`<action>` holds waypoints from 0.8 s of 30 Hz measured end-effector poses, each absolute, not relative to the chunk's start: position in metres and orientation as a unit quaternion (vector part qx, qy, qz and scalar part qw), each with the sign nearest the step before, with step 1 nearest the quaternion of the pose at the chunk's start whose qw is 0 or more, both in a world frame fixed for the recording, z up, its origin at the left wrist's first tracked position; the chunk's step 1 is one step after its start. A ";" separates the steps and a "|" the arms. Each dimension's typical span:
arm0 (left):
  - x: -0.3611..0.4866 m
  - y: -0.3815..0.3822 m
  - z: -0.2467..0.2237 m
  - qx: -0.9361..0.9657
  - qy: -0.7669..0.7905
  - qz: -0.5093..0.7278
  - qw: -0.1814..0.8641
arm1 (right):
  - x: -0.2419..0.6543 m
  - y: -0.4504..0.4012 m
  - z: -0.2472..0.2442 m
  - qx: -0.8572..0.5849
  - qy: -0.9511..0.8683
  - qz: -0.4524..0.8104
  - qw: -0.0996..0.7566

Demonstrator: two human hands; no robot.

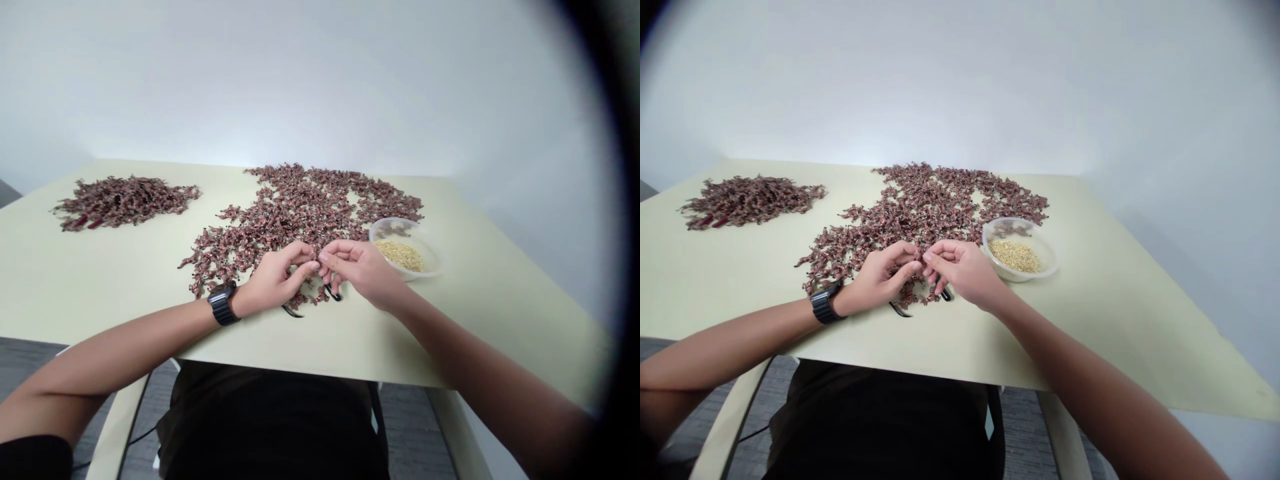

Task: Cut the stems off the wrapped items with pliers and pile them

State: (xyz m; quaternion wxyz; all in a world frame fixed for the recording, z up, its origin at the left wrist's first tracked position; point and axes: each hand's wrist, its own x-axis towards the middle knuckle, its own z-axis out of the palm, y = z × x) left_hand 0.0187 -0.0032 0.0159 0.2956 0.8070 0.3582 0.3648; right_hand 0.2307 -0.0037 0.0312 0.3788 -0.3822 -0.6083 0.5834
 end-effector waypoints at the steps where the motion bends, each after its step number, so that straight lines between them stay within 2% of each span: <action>1: 0.019 -0.003 0.016 0.808 0.361 0.364 0.291 | 0.230 -0.005 0.031 -0.384 -0.620 0.567 0.383; 8: 0.018 -0.004 0.015 0.809 0.359 0.362 0.291 | 0.225 -0.008 0.027 -0.406 -0.668 0.457 0.424; 20: 0.015 -0.002 0.014 0.828 0.349 0.351 0.265 | 0.228 -0.009 0.028 -0.424 -0.706 0.413 0.388; 24: 0.013 0.000 0.016 0.841 0.336 0.334 0.260 | 0.231 -0.012 0.030 -0.431 -0.766 0.295 0.375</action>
